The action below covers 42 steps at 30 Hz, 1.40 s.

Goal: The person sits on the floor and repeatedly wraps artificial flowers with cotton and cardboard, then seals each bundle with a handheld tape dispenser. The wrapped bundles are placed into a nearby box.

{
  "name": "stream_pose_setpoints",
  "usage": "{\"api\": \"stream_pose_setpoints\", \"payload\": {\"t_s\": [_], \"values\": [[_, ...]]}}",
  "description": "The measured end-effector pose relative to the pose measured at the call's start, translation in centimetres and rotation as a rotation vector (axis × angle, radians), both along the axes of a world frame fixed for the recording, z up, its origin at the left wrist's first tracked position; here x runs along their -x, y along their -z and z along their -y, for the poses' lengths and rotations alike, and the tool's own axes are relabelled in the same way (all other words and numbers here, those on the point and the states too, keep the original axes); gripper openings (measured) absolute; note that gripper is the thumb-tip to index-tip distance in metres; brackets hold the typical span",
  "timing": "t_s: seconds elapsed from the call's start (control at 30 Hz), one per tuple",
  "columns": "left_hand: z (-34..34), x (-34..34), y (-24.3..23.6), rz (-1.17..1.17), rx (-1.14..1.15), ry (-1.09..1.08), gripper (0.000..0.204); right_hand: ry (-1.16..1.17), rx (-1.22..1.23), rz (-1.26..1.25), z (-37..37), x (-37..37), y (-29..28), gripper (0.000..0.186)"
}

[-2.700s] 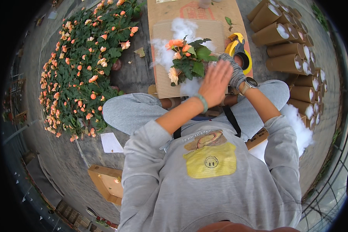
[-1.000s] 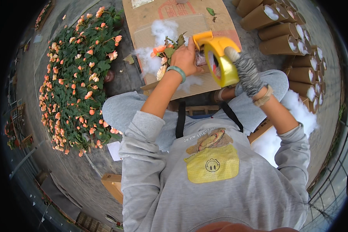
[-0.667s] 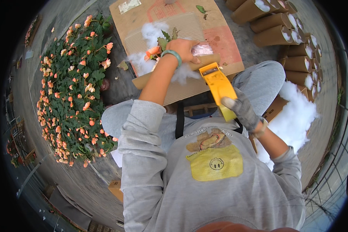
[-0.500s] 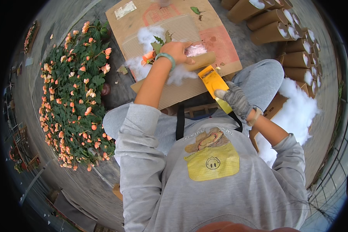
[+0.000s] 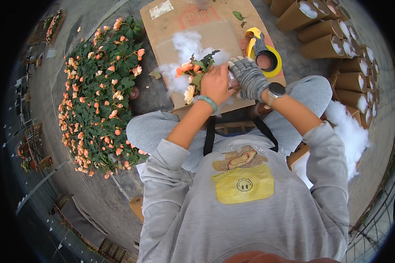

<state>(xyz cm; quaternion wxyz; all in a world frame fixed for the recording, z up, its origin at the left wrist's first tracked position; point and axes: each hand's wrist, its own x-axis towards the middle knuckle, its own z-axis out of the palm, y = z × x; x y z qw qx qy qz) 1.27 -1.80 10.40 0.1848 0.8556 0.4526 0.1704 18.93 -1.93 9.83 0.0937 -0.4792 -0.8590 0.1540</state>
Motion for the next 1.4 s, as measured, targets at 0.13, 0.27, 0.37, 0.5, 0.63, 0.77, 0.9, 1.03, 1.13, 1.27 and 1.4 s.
{"api": "stream_pose_setpoints", "payload": {"t_s": [0.13, 0.27, 0.37, 0.5, 0.63, 0.77, 0.9, 1.03, 1.13, 1.27, 1.4], "values": [[-2.0, 0.8, -1.4, -0.260, 0.295, -0.051, 0.045, -0.009, 0.090, -0.037, -0.2, 1.1, 1.1, 0.076], [-1.1, 2.3, -2.6, -0.507, -0.100, 0.197, 0.037, -0.062, -0.053, -0.036, 1.7, 0.2, 1.7, 0.070], [0.9, 3.1, -2.6, -0.551, 0.264, 0.120, 0.040, -0.104, 0.087, -0.012, 3.4, 0.0, 0.2, 0.075], [-1.5, 5.4, -1.0, -0.409, 0.674, 0.069, 0.047, -0.146, 0.508, 0.027, 0.9, 0.1, -2.5, 0.081], [-6.8, 8.6, 2.8, -0.214, 1.188, -0.167, 0.055, -0.141, 0.888, -0.108, -4.9, -0.1, -2.2, 0.065], [-9.4, 11.4, 4.7, -0.056, 1.072, -0.184, 0.048, -0.108, 1.021, -0.273, -8.9, 0.2, 0.6, 0.057], [-10.1, 12.8, 1.1, -0.126, 0.716, -0.377, 0.032, -0.074, 1.005, -0.385, -9.9, 0.1, 2.9, 0.049], [-8.9, 13.0, -3.8, -0.145, -0.095, -0.069, 0.033, -0.157, 0.771, -0.351, -9.3, -0.3, 4.2, 0.030], [-7.4, 10.3, -3.5, -0.043, -0.322, 0.570, 0.031, -0.170, 0.682, -0.376, -8.6, -0.5, 4.5, 0.033], [-7.8, 6.9, -0.6, -0.293, -0.223, 0.523, 0.020, -0.180, 0.400, -0.143, -7.1, -0.4, 3.3, 0.040], [-7.6, 5.6, 0.2, -0.535, 0.003, 0.386, 0.015, -0.124, 0.093, -0.119, -4.3, 0.2, 1.7, 0.039]]}}
